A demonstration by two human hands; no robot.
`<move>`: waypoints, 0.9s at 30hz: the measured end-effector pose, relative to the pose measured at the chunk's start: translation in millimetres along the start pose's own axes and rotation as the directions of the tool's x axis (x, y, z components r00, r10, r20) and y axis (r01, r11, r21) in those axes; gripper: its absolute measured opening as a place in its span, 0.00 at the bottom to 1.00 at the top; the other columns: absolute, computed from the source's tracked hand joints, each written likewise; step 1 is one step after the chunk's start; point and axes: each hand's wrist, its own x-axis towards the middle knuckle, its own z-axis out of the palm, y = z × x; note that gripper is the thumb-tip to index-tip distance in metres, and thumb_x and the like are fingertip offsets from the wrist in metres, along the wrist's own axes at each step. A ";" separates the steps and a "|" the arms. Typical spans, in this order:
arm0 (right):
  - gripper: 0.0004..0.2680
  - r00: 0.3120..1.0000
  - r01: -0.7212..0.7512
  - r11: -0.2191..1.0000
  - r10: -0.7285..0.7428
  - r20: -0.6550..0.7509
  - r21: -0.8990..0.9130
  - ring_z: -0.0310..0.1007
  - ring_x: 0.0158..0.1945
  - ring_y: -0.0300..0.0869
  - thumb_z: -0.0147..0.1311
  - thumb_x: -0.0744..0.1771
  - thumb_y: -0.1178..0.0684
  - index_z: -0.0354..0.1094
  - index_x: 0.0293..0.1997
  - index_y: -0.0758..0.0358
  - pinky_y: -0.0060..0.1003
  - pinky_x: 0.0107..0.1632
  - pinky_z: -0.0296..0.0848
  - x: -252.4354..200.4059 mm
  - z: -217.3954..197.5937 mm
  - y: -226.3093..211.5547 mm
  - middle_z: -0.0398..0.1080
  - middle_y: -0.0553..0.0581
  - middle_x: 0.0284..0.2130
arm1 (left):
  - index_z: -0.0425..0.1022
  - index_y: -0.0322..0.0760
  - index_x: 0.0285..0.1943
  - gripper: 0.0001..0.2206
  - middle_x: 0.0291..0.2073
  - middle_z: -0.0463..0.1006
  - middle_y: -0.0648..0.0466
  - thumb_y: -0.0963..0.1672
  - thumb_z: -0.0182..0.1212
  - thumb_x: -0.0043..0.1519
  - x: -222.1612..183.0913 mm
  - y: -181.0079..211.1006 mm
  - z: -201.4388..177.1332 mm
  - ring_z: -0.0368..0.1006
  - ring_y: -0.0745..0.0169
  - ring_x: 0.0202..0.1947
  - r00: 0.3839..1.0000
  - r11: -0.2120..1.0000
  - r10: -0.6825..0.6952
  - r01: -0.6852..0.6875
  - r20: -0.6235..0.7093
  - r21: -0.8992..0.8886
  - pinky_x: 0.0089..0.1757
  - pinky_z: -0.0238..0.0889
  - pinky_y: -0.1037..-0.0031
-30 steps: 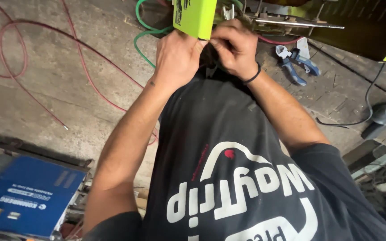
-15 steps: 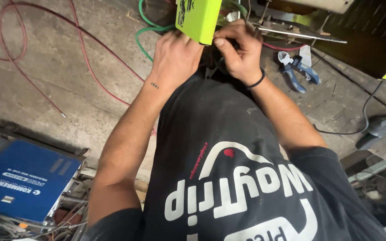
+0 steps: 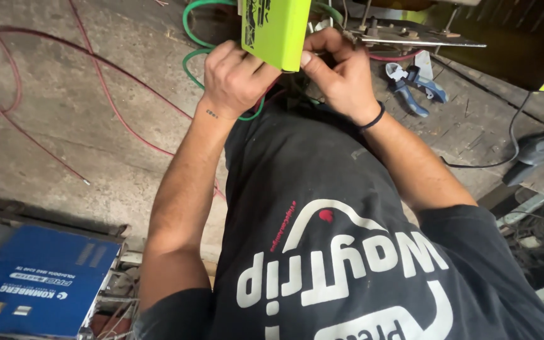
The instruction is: Repairing an electronic device by stripping wires, twisting connections, and applying heat with a heat gun
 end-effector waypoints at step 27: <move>0.09 0.994 0.090 0.987 -0.080 0.080 -0.137 0.71 0.44 0.44 0.53 0.73 0.50 0.70 0.48 0.67 0.37 0.49 0.69 -2.9 -4.2 -7.2 0.72 0.56 0.40 | 0.71 0.49 0.31 0.10 0.20 0.62 0.61 0.43 0.65 0.66 -14.1 0.8 -1.9 0.63 0.60 0.20 0.972 0.999 -0.037 0.039 0.230 -0.005 0.30 0.59 0.70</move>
